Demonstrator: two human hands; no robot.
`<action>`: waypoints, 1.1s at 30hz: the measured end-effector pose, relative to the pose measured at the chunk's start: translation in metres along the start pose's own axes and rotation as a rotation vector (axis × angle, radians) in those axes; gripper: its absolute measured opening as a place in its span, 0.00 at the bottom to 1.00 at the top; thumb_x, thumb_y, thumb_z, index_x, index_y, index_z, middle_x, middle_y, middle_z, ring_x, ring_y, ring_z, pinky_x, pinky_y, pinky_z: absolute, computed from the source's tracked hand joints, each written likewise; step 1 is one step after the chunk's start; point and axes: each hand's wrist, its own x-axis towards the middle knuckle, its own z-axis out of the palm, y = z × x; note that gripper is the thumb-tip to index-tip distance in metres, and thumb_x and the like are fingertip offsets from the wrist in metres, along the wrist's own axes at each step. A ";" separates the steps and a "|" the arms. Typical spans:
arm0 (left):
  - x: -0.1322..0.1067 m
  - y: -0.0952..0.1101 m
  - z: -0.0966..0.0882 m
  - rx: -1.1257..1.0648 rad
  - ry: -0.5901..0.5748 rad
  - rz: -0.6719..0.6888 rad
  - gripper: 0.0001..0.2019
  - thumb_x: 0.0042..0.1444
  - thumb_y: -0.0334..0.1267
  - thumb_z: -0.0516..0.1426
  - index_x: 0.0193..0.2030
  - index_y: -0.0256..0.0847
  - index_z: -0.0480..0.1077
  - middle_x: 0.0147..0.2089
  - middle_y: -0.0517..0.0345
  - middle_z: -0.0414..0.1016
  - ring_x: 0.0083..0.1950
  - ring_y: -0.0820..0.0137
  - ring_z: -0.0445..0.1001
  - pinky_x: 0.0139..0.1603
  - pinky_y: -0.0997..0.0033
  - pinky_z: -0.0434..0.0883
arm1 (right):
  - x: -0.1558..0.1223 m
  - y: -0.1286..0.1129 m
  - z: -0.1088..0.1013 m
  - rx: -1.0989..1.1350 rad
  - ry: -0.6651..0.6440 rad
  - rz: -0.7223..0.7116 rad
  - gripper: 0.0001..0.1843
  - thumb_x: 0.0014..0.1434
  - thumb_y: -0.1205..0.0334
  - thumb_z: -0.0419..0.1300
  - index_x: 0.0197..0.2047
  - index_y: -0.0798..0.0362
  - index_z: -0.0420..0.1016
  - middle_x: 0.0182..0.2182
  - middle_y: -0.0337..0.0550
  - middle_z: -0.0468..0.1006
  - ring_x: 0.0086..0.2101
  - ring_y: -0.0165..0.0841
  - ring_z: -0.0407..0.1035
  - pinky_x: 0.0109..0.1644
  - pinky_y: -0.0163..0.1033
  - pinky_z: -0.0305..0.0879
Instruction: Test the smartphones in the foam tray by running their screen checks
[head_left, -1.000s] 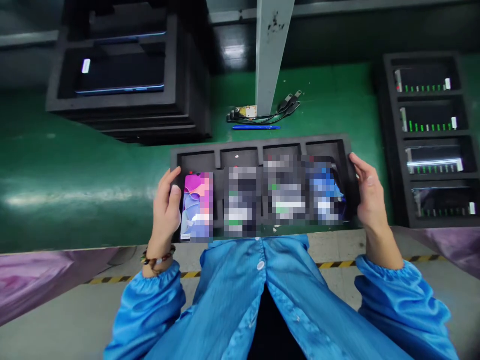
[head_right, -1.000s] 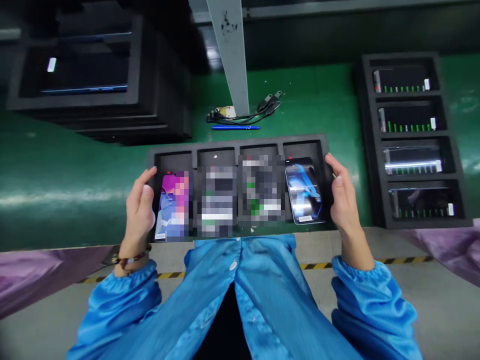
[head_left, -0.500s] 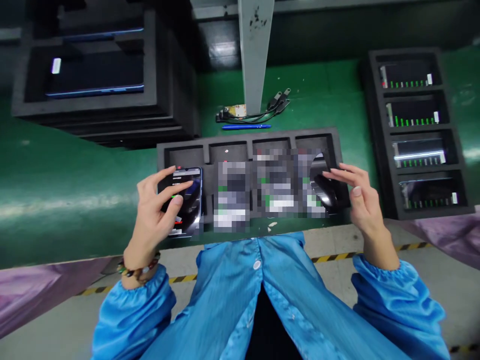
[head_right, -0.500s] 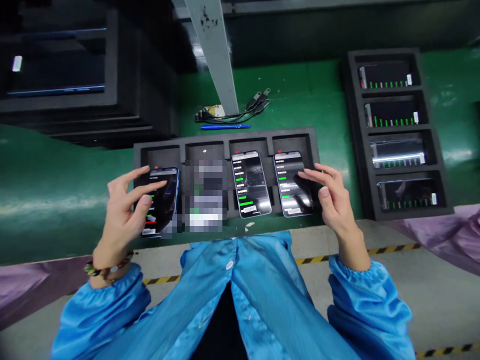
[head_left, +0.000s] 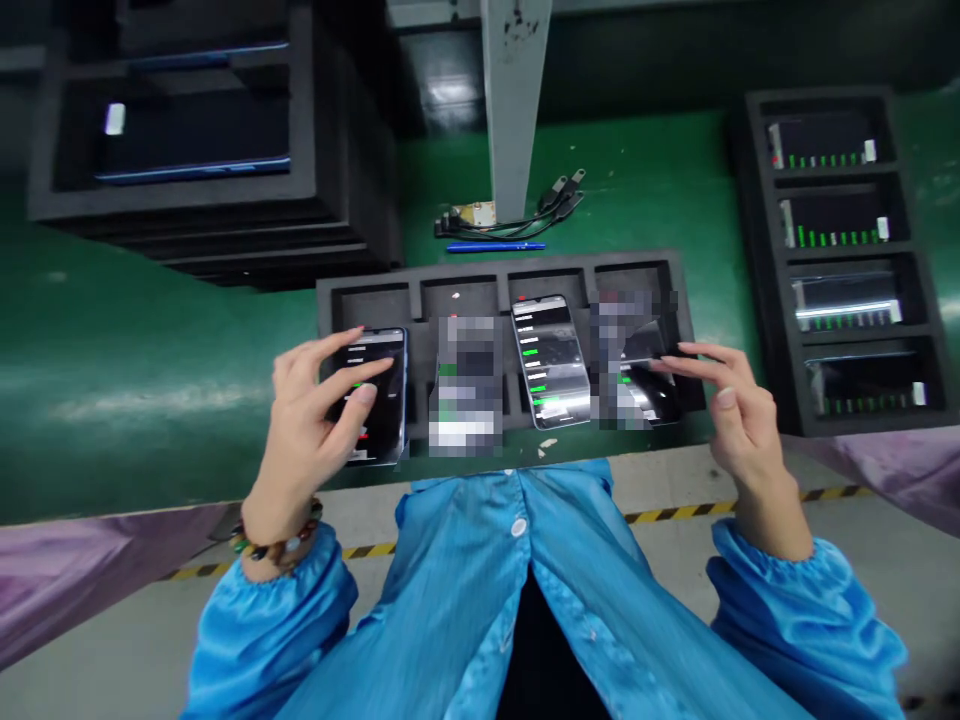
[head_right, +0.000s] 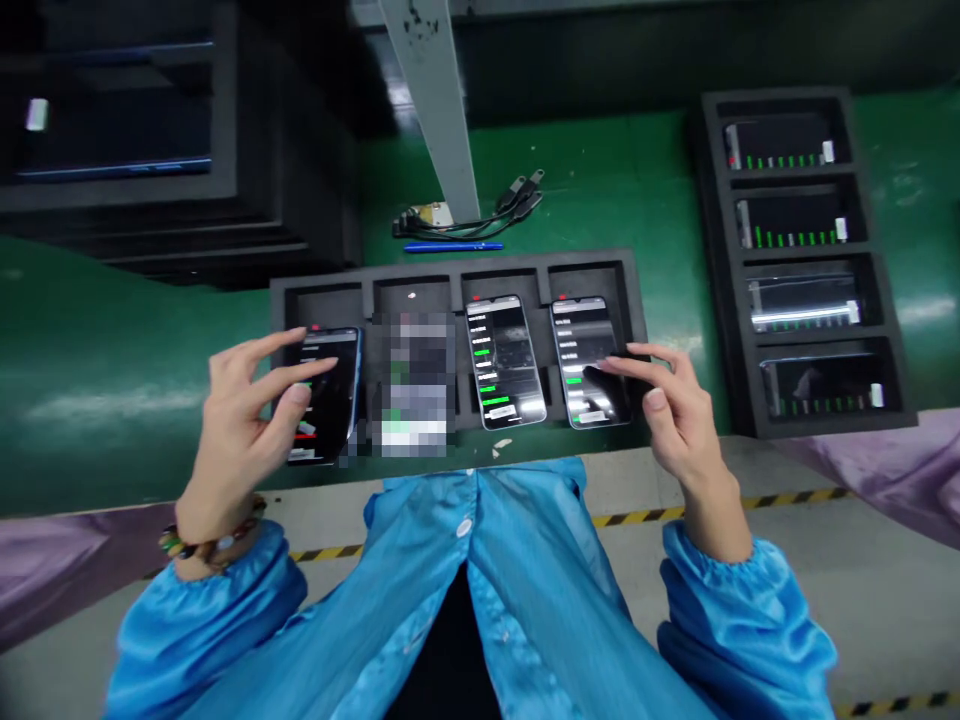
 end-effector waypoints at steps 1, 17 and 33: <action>-0.003 -0.004 -0.003 0.012 0.032 -0.028 0.16 0.75 0.49 0.55 0.60 0.57 0.83 0.75 0.58 0.71 0.74 0.47 0.68 0.79 0.32 0.59 | 0.004 -0.006 0.003 -0.007 -0.008 -0.020 0.29 0.79 0.39 0.47 0.66 0.42 0.81 0.56 0.47 0.86 0.68 0.53 0.70 0.73 0.69 0.65; -0.041 -0.031 -0.010 -0.051 -0.042 -0.080 0.19 0.77 0.49 0.53 0.59 0.55 0.85 0.78 0.56 0.68 0.76 0.52 0.63 0.78 0.34 0.59 | 0.038 -0.049 0.043 -0.041 -0.254 -0.122 0.25 0.79 0.45 0.51 0.72 0.36 0.74 0.68 0.48 0.75 0.72 0.57 0.63 0.74 0.71 0.60; -0.019 0.030 0.009 0.007 -0.119 0.189 0.23 0.68 0.45 0.62 0.68 0.54 0.77 0.69 0.57 0.81 0.69 0.50 0.74 0.80 0.33 0.56 | 0.019 -0.062 0.046 -0.062 -0.376 -0.202 0.23 0.78 0.48 0.54 0.71 0.38 0.75 0.65 0.49 0.78 0.68 0.54 0.68 0.72 0.70 0.61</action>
